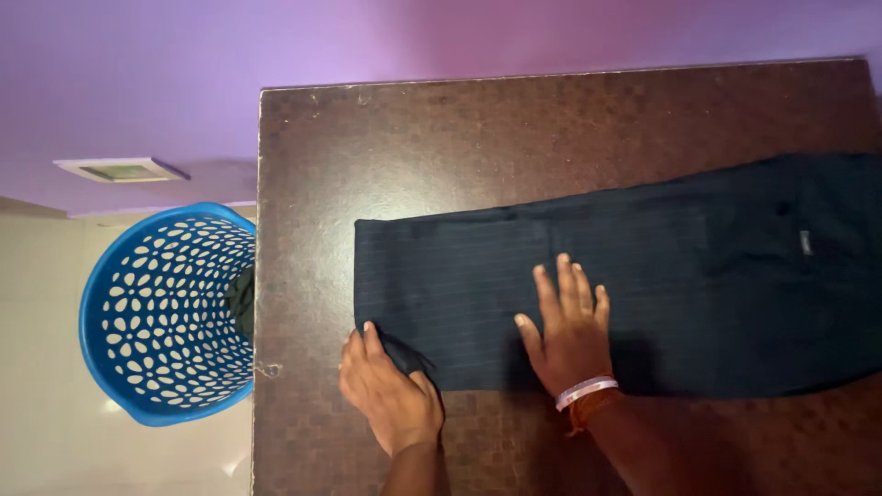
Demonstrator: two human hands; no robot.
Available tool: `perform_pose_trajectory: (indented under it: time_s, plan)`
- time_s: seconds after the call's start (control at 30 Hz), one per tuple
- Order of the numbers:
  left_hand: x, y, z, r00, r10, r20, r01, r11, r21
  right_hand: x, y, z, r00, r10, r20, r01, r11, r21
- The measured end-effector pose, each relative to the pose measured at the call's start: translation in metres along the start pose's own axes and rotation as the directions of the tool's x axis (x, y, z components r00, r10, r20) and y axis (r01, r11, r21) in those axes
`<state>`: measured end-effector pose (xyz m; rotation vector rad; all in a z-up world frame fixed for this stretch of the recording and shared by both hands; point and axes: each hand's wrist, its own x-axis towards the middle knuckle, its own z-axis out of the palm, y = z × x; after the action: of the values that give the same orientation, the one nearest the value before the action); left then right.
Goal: The person folds a pair of pants on a table and places them into a suitcase, then retrieves a shirt from a basket and spreads it out on the table.
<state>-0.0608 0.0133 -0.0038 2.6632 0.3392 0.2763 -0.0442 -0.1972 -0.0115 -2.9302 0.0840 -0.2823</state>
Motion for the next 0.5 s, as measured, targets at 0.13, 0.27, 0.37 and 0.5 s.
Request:
perform_pose_trajectory:
  time_s: [0.13,0.27,0.37,0.5]
  plan:
    - [0.002,-0.005,0.006,0.999,0.033,-0.006,-0.033,0.999,-0.031,0.006,-0.008,-0.012,0.809,0.572,0.134,-0.584,0.807,0.086]
    - [-0.001,-0.004,0.005,0.998,0.058,-0.001,-0.058,0.998,-0.014,0.014,-0.002,-0.011,0.838,0.516,0.178,-0.545,0.809,0.220]
    - [0.000,0.000,0.003,1.000,0.004,0.029,-0.003,0.999,-0.051,0.016,0.013,-0.013,0.792,0.556,0.253,-0.590,0.590,0.550]
    - [0.001,0.002,0.001,0.999,0.011,0.050,-0.010,0.999,-0.030,0.025,0.044,-0.035,0.761,0.574,0.303,-0.634,0.557,0.536]
